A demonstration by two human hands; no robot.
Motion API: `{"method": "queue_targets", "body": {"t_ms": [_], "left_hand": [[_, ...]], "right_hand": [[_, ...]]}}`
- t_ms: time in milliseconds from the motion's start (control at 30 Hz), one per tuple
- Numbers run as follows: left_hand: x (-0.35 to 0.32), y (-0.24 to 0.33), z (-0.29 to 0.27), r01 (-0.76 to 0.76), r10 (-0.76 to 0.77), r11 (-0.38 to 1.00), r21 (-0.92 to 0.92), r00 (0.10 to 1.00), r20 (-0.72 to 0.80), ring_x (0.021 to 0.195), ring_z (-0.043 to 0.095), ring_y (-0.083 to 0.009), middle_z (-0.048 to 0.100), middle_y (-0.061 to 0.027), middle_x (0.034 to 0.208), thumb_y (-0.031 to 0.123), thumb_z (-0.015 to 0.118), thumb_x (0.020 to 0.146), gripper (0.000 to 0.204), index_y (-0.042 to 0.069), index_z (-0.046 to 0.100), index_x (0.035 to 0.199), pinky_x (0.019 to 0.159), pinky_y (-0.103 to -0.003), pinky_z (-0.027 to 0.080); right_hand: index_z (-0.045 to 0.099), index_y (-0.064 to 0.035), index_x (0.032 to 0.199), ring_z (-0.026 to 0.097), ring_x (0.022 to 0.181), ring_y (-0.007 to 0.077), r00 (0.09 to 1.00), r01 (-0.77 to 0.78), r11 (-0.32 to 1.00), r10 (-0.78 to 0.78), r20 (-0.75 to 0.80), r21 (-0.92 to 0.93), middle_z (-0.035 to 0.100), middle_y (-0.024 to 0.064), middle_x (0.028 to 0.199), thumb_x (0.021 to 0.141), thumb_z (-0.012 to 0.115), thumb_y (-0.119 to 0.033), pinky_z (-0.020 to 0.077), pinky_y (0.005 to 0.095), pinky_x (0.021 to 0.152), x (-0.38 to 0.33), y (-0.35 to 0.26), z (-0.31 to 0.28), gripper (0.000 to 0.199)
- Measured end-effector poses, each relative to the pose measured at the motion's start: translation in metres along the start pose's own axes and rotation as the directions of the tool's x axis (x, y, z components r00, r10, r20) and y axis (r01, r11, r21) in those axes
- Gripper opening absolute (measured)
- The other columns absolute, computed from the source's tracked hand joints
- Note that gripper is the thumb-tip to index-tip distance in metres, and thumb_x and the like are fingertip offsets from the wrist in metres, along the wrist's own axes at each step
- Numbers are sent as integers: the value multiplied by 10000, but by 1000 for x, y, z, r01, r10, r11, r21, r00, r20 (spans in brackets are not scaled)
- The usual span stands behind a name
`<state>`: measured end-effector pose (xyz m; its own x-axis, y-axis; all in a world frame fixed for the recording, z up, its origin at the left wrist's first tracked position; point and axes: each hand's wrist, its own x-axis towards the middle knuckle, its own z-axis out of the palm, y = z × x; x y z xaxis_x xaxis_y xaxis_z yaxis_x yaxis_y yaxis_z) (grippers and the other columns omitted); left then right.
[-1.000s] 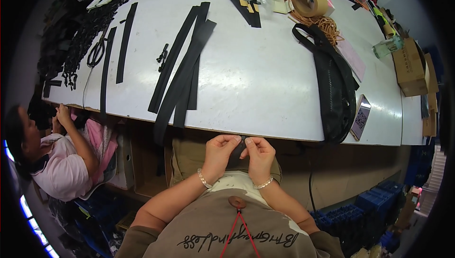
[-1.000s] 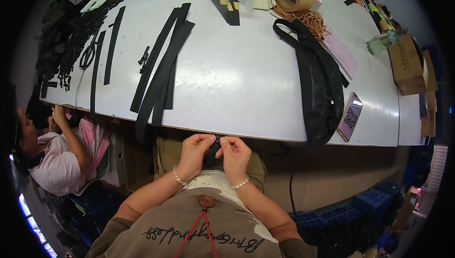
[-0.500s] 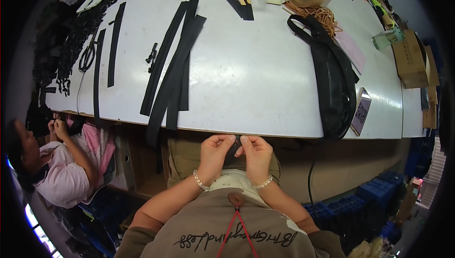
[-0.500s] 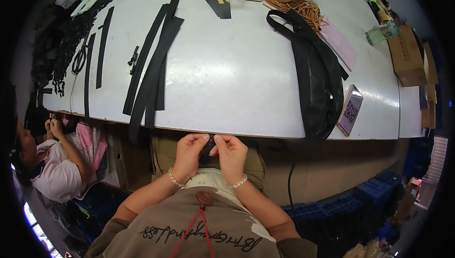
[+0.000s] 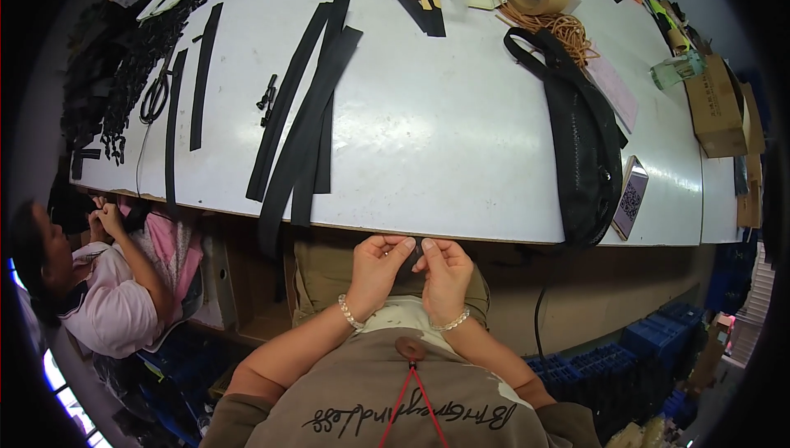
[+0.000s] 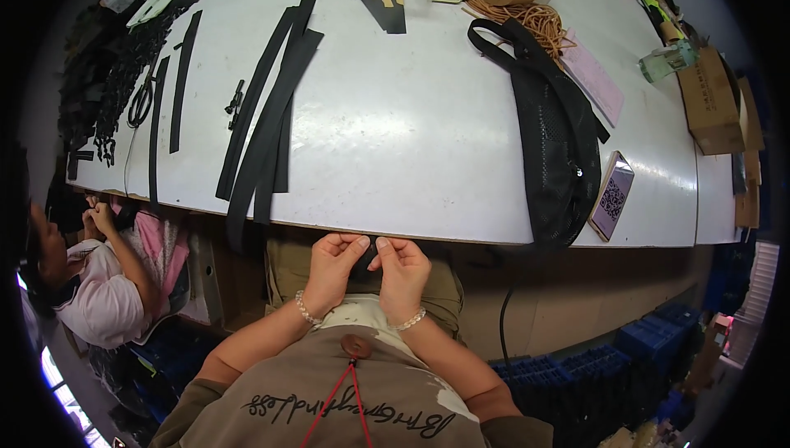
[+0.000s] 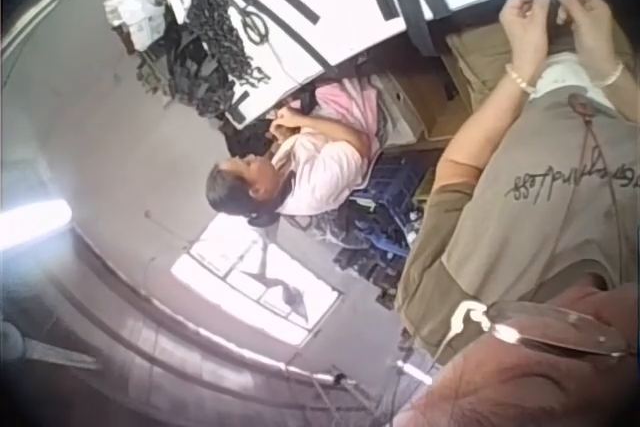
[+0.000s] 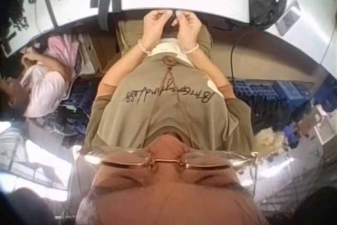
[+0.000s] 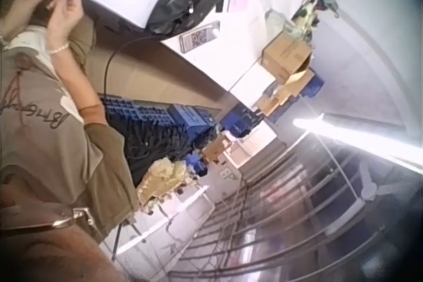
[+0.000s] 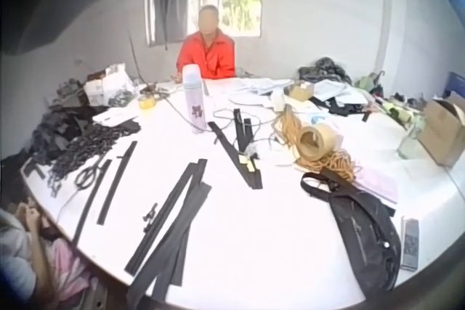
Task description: The recorder is manually attaching zipper sliders to lengths of zipper tape at a manufacturing workstation.
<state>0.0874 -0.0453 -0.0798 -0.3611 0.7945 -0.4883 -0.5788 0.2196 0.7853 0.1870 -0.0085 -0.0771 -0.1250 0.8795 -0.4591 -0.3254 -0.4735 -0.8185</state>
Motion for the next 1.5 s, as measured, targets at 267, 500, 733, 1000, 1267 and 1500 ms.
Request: {"method": "queue_targets", "body": {"t_ms": [267, 500, 733, 1000, 1267, 1500], "left_hand": [[4, 2, -4, -42, 41, 997, 63, 999, 20, 734, 567, -51, 654, -24, 840, 35, 650, 850, 66, -3, 647, 904, 658, -190, 465], [-12, 16, -5, -71, 66, 995, 65, 994, 87, 788, 586, -65, 655, -42, 894, 19, 645, 850, 95, -21, 630, 935, 702, -207, 490], [-29, 31, -9, -379, 358, 923, 61, 908, 219, 822, 604, -134, 643, -103, 918, -76, 621, 822, 112, -11, 617, 912, 738, -268, 506], [-25, 29, -11, -554, 512, 830, 61, 801, 309, 843, 622, -148, 652, -107, 933, -115, 595, 808, 136, -30, 637, 905, 737, -254, 518], [-14, 16, -14, -62, 37, 976, 206, 992, 124, 757, 594, -60, 654, -41, 859, 17, 655, 835, 93, -30, 638, 913, 670, -195, 496], [0, -5, -18, 48, -64, 988, 149, 992, 106, 708, 573, -33, 647, -20, 809, 59, 679, 830, 134, -24, 632, 924, 621, -175, 475]], "right_hand": [[588, 10, 857, 509, 537, 68, 998, 37, 999, -35, -48, 35, 592, 32, 718, 878, 594, -26, 457, 214, 492, -3, 0, 10, 43], [598, 36, 872, 582, 594, 109, 985, 0, 998, 12, 170, -67, 606, 52, 716, 870, 593, 1, 500, 228, 569, -6, -17, -7, 36], [601, 45, 910, 616, 733, 148, 866, 327, 945, -288, 408, -27, 589, 114, 944, 847, 582, 74, 533, 253, 682, -22, -36, -7, 72], [602, 47, 916, 612, 790, 155, 780, 488, 870, -404, 478, -61, 571, 123, 971, 822, 595, 102, 535, 248, 700, -21, -41, -6, 109], [590, 56, 914, 628, 682, 114, 928, 154, 942, -34, 370, -298, 626, 73, 820, 860, 590, 39, 530, 231, 624, -3, -31, -20, 57], [585, 51, 873, 623, 613, 114, 960, 2, 977, 58, 273, -213, 628, 68, 735, 871, 594, 2, 523, 231, 569, 5, -19, -24, 50]]}}
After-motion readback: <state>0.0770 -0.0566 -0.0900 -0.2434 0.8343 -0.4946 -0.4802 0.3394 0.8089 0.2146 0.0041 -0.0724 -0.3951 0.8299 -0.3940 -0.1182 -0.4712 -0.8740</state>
